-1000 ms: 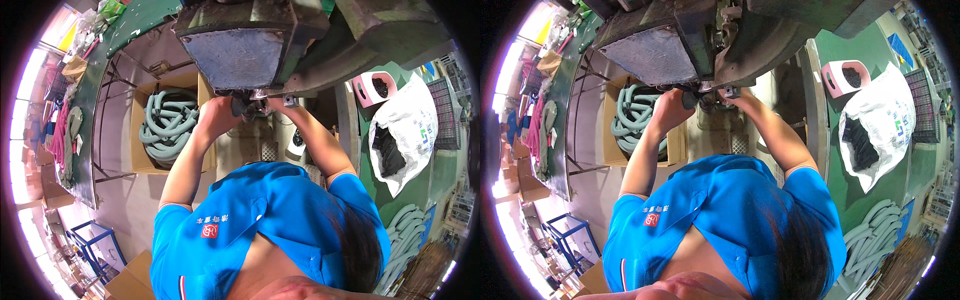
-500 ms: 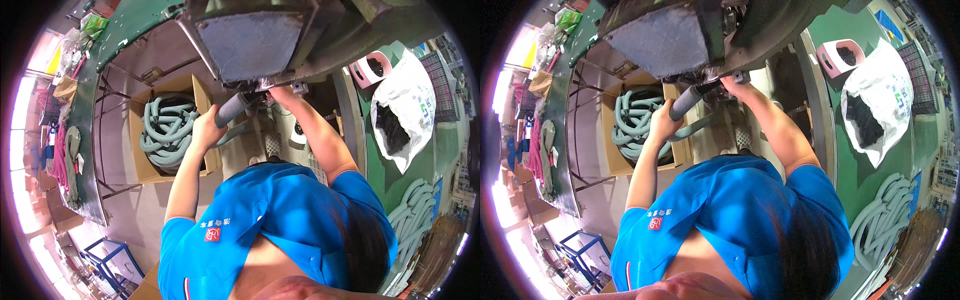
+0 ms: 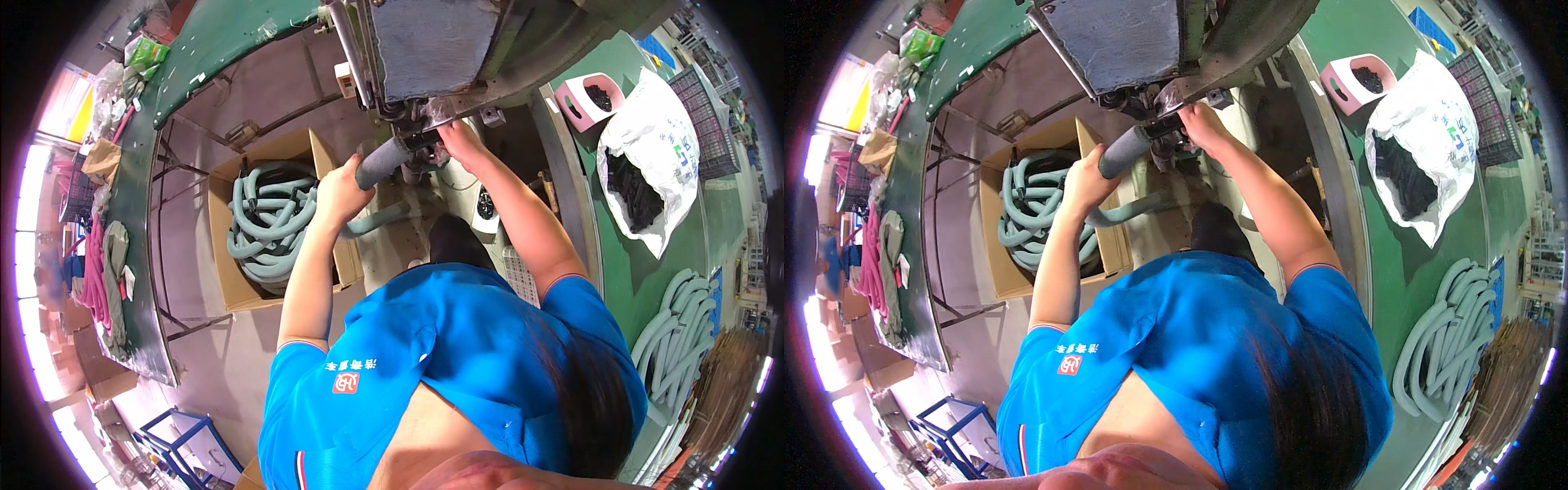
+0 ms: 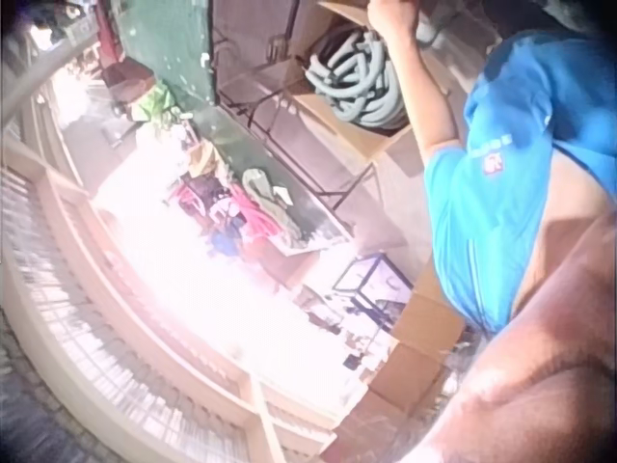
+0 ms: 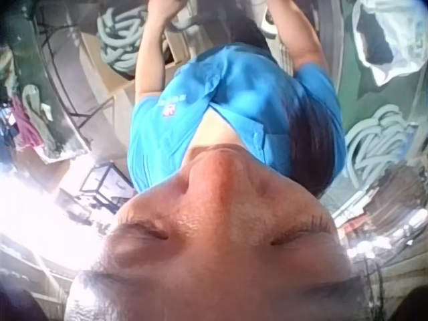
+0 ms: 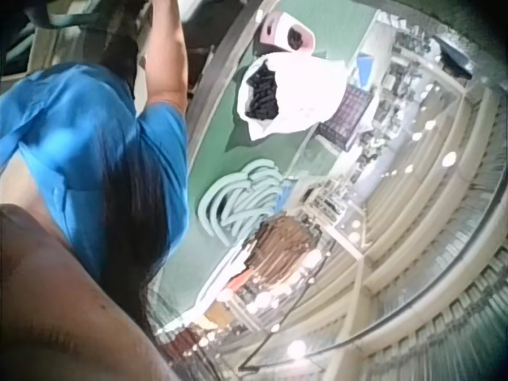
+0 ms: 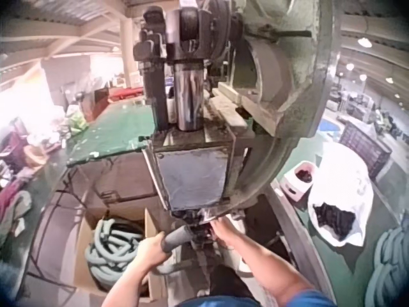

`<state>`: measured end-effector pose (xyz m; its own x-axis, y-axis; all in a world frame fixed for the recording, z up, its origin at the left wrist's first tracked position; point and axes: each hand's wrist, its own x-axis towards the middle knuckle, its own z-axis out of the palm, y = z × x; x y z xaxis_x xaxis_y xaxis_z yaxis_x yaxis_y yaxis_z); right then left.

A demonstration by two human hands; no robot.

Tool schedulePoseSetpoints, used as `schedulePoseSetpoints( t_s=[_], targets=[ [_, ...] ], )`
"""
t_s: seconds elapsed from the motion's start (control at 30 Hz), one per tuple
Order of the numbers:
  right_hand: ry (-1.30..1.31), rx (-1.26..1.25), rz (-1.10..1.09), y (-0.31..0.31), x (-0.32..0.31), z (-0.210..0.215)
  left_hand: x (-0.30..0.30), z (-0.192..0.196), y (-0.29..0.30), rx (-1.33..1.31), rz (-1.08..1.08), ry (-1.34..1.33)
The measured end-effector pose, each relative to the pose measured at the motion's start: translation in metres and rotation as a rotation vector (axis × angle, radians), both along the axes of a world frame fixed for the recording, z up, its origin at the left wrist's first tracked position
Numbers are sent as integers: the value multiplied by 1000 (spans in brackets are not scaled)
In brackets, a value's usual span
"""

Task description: The person repeatedly picks up gray foam tubes and black plastic connectors, then inserts the connectors into the tube ends using a machine press. The person handles the parts one at a time and places the assembled units into a cardboard box.

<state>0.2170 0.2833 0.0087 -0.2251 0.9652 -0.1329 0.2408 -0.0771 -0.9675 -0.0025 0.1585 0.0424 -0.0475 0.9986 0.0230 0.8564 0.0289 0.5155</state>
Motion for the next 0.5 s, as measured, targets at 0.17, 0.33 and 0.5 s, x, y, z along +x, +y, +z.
schedulePoseSetpoints(
  t_s=[0.17, 0.33, 0.5],
  targets=[
    [-107, 23, -34, -7, -1, 4, 0, 2, -4, -4, 20, 24],
    [-83, 23, 13, 3, 4, -11, 1, -1, 1, 6, -1, 52],
    [-31, -49, 19, 0, -1, 11, -5, -1, 5, 69, -17, 76]
  ],
)
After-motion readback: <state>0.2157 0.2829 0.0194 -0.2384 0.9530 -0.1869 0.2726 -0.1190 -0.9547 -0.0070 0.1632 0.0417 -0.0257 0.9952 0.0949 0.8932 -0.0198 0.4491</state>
